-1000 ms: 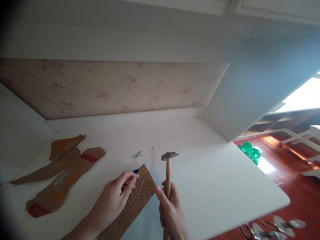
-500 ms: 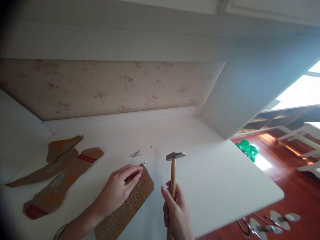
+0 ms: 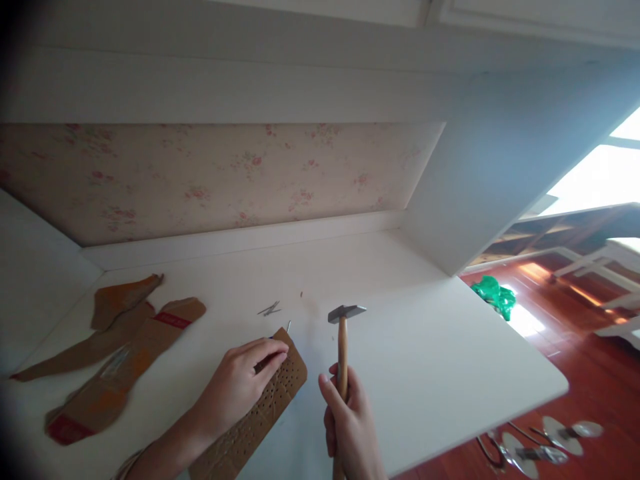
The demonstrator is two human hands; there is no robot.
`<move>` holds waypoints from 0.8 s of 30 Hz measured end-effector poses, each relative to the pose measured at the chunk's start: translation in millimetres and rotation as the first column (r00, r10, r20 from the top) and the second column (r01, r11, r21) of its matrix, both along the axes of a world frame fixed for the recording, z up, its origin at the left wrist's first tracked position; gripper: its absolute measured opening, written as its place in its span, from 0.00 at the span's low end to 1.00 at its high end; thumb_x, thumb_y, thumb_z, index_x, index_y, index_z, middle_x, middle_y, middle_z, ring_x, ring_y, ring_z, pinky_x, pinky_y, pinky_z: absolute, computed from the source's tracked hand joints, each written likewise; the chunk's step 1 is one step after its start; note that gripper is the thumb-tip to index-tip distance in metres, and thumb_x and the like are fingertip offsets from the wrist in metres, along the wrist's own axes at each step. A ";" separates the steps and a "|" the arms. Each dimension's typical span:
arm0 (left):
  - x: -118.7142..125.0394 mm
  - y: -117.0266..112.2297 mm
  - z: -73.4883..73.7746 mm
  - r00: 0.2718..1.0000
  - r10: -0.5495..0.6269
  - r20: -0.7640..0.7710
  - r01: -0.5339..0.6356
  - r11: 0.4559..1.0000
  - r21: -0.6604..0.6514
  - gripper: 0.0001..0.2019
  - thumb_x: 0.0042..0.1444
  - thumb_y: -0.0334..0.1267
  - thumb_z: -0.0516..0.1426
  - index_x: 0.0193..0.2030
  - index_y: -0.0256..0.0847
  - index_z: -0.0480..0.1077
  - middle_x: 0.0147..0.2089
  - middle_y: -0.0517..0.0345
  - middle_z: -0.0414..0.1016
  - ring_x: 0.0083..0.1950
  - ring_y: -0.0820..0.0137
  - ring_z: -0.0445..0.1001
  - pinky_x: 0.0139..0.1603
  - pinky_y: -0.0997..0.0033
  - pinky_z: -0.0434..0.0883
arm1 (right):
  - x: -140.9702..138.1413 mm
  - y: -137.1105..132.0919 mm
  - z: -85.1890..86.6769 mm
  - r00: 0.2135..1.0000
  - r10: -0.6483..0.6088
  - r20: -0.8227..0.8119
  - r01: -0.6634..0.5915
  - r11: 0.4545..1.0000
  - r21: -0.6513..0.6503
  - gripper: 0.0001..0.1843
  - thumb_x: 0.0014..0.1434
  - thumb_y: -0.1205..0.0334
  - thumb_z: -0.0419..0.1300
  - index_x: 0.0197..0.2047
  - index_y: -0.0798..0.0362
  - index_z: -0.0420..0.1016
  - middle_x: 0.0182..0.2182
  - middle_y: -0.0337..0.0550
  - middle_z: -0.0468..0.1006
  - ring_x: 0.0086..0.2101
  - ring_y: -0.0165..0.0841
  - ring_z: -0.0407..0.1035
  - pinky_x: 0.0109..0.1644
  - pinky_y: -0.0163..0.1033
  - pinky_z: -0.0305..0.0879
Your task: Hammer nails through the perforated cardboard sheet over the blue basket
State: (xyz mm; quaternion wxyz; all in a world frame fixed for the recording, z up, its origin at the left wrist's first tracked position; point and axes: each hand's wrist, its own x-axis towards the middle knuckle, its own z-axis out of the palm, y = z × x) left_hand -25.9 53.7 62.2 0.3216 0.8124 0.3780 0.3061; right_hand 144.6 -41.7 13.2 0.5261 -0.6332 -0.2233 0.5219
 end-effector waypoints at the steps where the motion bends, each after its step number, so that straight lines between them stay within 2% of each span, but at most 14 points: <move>1: 0.3 0.4 -0.4 1.000 0.003 0.002 -0.003 1.000 0.002 0.07 0.66 0.33 0.55 0.43 0.46 0.74 0.40 0.63 0.80 0.40 0.73 0.78 0.45 0.76 0.71 | -0.2 -0.2 -0.1 1.000 0.000 -0.001 0.000 1.000 -0.001 0.26 0.54 0.36 0.62 0.41 0.48 0.62 0.08 0.19 0.56 0.09 0.21 0.44 0.08 0.23 0.42; 10: 1.7 1.0 -4.6 1.000 -0.012 0.008 0.012 1.000 0.022 0.08 0.67 0.34 0.54 0.44 0.46 0.74 0.41 0.61 0.81 0.41 0.71 0.79 0.46 0.74 0.73 | -0.8 1.0 2.3 1.000 0.004 0.002 -0.004 1.000 0.000 0.26 0.54 0.36 0.63 0.41 0.48 0.62 0.08 0.19 0.56 0.09 0.21 0.44 0.08 0.23 0.43; 15: 5.7 -1.2 -7.7 0.999 -0.022 -0.028 0.024 0.997 0.079 0.08 0.67 0.32 0.54 0.45 0.46 0.74 0.40 0.61 0.81 0.41 0.69 0.79 0.46 0.72 0.73 | -4.0 0.3 0.8 1.000 0.016 -0.023 -0.015 0.999 0.033 0.26 0.54 0.37 0.64 0.41 0.48 0.61 0.10 0.18 0.54 0.10 0.20 0.44 0.08 0.22 0.45; 20: 7.3 -4.1 -6.8 0.995 -0.078 -0.058 0.086 0.987 0.138 0.10 0.67 0.31 0.52 0.48 0.46 0.73 0.42 0.58 0.81 0.44 0.68 0.79 0.49 0.68 0.74 | -7.5 -0.1 1.7 0.999 0.024 -0.028 -0.022 0.997 0.072 0.26 0.54 0.38 0.65 0.42 0.48 0.61 0.14 0.19 0.57 0.10 0.19 0.45 0.07 0.22 0.47; 24: -1.2 2.3 -1.5 1.000 -0.009 -0.027 0.012 0.995 0.104 0.09 0.67 0.34 0.54 0.49 0.47 0.73 0.45 0.60 0.81 0.46 0.69 0.79 0.51 0.70 0.75 | -8.9 1.7 7.3 0.999 0.048 0.009 -0.049 0.996 0.069 0.25 0.55 0.40 0.64 0.42 0.48 0.61 0.16 0.20 0.57 0.10 0.19 0.47 0.07 0.23 0.49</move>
